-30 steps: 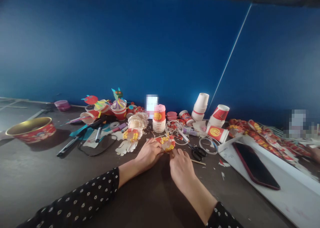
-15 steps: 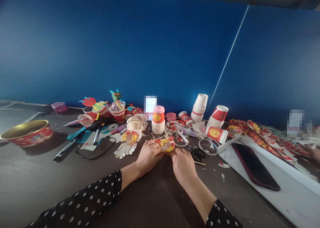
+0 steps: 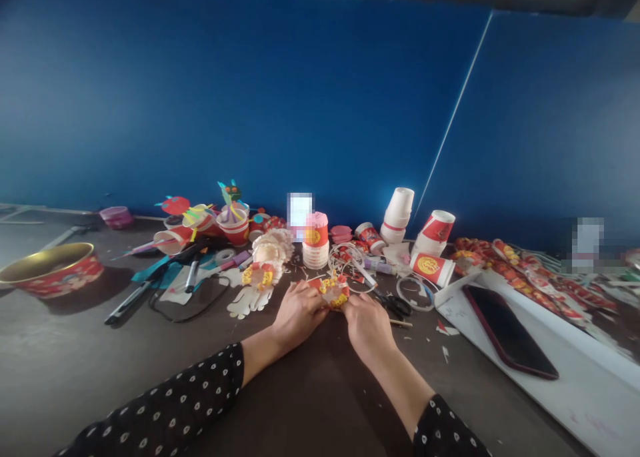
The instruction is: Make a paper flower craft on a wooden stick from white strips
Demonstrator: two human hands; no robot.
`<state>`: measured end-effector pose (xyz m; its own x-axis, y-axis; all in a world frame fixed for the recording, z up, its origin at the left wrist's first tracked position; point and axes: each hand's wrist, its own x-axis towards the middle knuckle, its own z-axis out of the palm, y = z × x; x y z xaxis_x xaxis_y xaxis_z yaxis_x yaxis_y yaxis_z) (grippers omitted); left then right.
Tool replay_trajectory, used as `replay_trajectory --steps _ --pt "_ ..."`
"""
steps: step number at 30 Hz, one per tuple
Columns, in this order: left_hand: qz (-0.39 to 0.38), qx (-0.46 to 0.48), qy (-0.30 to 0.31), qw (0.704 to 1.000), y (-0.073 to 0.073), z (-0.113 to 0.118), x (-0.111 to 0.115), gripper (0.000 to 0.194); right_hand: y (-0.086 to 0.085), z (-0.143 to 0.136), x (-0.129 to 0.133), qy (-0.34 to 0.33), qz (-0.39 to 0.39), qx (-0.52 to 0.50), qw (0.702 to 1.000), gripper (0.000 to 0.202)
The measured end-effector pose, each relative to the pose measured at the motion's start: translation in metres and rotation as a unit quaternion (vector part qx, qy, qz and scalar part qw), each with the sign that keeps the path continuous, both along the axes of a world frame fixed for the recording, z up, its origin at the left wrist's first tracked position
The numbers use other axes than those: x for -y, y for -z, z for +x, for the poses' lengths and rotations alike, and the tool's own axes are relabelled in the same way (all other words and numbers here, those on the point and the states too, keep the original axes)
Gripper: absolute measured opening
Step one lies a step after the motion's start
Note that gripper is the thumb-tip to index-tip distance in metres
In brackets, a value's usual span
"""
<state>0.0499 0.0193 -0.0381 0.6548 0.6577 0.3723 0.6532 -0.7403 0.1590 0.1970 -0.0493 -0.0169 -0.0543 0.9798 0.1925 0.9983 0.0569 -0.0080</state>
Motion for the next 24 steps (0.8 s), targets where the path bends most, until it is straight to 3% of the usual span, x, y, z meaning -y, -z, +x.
replay_trajectory --steps 13,19,24 --pt "-0.008 -0.026 0.015 1.000 -0.006 0.000 0.002 0.019 0.002 0.016 -0.001 -0.044 0.026 0.014 0.999 0.028" --pt "0.001 -0.009 0.017 1.000 0.001 -0.002 -0.002 0.020 -0.006 0.044 0.000 -0.010 0.025 0.050 0.998 0.028" --pt "0.005 0.013 0.028 0.999 0.005 -0.003 -0.004 0.016 -0.003 0.058 -0.005 0.022 0.068 0.046 0.996 0.025"
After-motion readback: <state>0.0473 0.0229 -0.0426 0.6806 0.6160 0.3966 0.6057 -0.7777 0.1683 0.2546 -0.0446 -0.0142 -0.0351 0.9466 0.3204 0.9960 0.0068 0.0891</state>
